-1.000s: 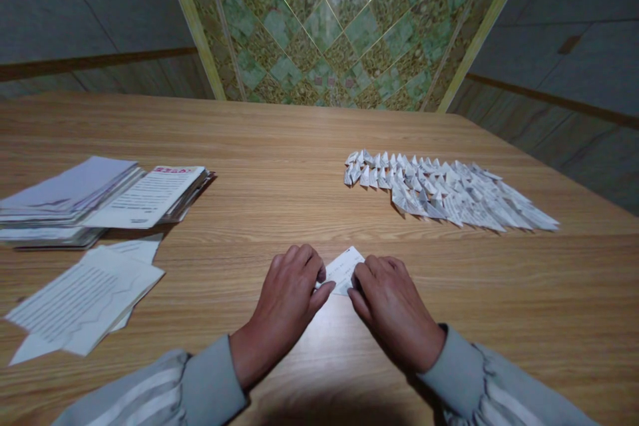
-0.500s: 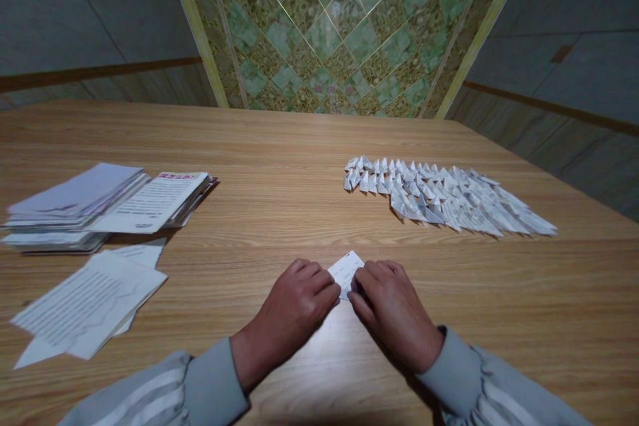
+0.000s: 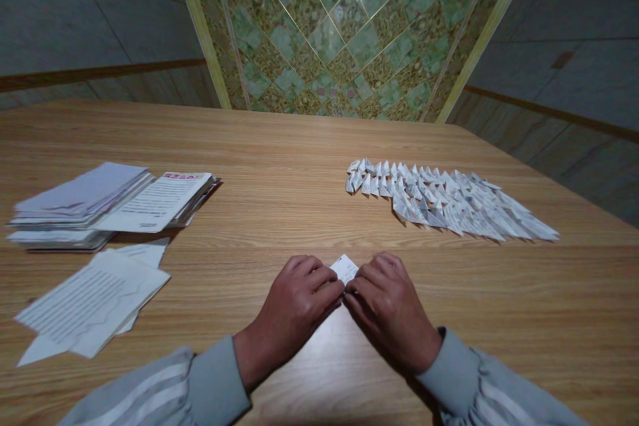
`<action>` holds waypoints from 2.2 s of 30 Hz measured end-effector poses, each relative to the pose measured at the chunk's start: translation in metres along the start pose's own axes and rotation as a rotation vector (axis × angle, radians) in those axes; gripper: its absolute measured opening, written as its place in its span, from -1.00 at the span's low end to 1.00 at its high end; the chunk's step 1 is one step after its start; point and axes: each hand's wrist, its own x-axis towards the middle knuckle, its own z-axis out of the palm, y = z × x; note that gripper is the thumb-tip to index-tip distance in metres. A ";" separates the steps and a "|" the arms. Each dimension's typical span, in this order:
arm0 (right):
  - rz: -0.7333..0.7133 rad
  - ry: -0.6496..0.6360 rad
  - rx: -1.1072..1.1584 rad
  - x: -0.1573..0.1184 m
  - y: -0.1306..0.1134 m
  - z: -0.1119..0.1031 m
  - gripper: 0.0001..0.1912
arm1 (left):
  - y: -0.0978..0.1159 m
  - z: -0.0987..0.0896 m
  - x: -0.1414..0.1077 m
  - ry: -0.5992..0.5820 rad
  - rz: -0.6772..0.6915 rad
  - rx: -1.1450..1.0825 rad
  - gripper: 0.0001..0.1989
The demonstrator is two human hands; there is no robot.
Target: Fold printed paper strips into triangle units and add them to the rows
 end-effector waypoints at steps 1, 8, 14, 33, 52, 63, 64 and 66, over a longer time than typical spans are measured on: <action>-0.009 0.008 0.001 0.000 -0.001 0.000 -0.83 | 0.001 -0.001 0.000 0.008 0.010 0.009 -0.81; 0.001 0.033 -0.012 0.001 0.006 -0.004 -0.80 | -0.003 -0.008 0.002 0.056 0.017 0.043 -0.72; 0.029 0.017 -0.045 0.002 0.012 -0.008 -0.86 | -0.009 -0.008 0.001 0.020 -0.050 0.104 -0.78; -0.103 -0.241 0.032 -0.003 0.019 -0.009 -0.90 | -0.006 -0.001 -0.006 -0.007 0.014 0.026 -0.74; -0.053 -0.375 0.269 -0.003 0.038 -0.024 -0.91 | 0.002 -0.004 -0.006 -0.223 -0.186 -0.210 -0.82; 0.156 -0.351 0.202 -0.003 0.028 -0.010 -0.89 | 0.002 -0.007 -0.003 -0.193 -0.240 -0.294 -0.85; 0.171 -0.351 0.190 -0.002 0.027 -0.009 -0.89 | 0.002 -0.006 -0.003 -0.194 -0.243 -0.292 -0.86; 0.194 -0.355 0.163 -0.002 0.025 -0.008 -0.90 | 0.001 -0.006 -0.003 -0.199 -0.244 -0.288 -0.86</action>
